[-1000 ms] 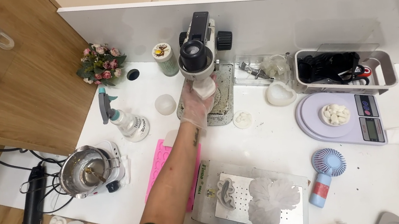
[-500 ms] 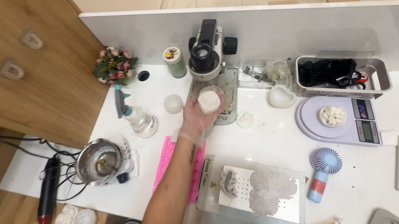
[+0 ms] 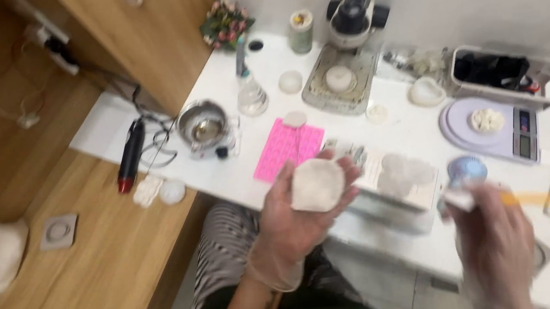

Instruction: The person is shaping and assembling wax components, likely for candle or soap making, using modeling tools.

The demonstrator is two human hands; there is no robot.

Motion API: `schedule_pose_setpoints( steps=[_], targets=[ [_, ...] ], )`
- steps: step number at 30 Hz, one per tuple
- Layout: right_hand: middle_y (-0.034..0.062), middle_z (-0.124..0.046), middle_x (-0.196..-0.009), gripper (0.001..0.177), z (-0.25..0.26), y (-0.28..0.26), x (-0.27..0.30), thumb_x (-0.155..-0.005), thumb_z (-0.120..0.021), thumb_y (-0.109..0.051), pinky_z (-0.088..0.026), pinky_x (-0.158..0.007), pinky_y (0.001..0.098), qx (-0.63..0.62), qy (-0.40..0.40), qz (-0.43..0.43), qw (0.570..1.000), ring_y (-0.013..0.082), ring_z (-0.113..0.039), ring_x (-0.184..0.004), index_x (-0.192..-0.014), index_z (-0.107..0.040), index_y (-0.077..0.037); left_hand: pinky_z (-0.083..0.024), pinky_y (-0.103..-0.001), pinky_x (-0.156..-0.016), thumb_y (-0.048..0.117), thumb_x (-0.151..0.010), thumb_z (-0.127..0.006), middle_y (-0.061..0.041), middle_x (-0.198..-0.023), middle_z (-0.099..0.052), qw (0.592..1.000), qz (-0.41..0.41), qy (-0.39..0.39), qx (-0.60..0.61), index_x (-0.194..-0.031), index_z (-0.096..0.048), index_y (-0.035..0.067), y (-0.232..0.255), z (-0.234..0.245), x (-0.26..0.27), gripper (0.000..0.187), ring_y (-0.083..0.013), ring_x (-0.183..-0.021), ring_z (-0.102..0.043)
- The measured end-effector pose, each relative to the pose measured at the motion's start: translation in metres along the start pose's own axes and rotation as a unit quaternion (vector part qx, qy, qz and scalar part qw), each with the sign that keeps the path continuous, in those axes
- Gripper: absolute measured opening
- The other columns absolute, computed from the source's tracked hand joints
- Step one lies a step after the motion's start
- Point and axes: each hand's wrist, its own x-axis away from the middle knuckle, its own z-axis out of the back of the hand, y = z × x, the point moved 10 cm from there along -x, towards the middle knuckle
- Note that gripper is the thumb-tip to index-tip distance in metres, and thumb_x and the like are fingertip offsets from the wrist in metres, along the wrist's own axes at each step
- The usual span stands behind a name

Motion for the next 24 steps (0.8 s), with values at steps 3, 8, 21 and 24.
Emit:
schedule_pose_setpoints(
  steps=[3,8,21,24],
  targets=[
    [0.015,-0.067,-0.111,0.023,-0.09,-0.043,0.03,-0.112,-0.056,-0.017,-0.06,-0.086,0.0289,-0.025,-0.116,0.011,0.993,0.0182,-0.07,-0.097,-0.118,-0.061,0.004,-0.049,-0.053,-0.109,0.046,-0.111,-0.027,-0.028,-0.136,-0.06,0.999,0.003,0.039,0.012,-0.143,-0.048,-0.004,-0.027,-0.012,0.038,0.064,-0.0399,-0.125,-0.062],
    [0.0137,-0.067,-0.113,0.019,-0.131,-0.044,0.061,-0.11,-0.059,-0.01,-0.062,-0.088,0.0302,-0.037,-0.201,-0.002,0.979,0.0166,-0.07,-0.097,-0.121,-0.061,0.005,-0.05,-0.053,-0.108,0.042,-0.115,-0.024,-0.024,-0.132,-0.062,1.0,-0.006,-0.011,0.002,-0.144,-0.05,-0.008,-0.04,-0.016,0.073,0.064,-0.0396,-0.122,-0.062],
    [0.0142,-0.067,-0.112,0.013,-0.153,-0.08,0.096,-0.11,-0.06,-0.005,-0.062,-0.087,0.0333,0.033,-0.259,0.039,0.965,0.0205,-0.07,-0.099,-0.119,-0.06,0.004,-0.056,-0.051,-0.1,0.032,-0.116,-0.038,-0.024,-0.134,-0.062,0.998,-0.049,-0.039,0.022,-0.144,-0.044,-0.008,-0.038,-0.029,0.097,0.049,-0.0384,-0.117,-0.064],
    [0.0135,-0.067,-0.11,0.012,-0.147,-0.077,0.096,-0.11,-0.061,-0.004,-0.06,-0.087,0.0325,0.045,-0.264,0.045,0.962,0.0196,-0.069,-0.099,-0.119,-0.061,0.004,-0.055,-0.052,-0.1,0.031,-0.114,-0.039,-0.023,-0.135,-0.062,0.999,-0.051,-0.014,0.011,-0.144,-0.044,-0.005,-0.04,-0.03,0.101,0.048,-0.0371,-0.117,-0.064]
  ],
)
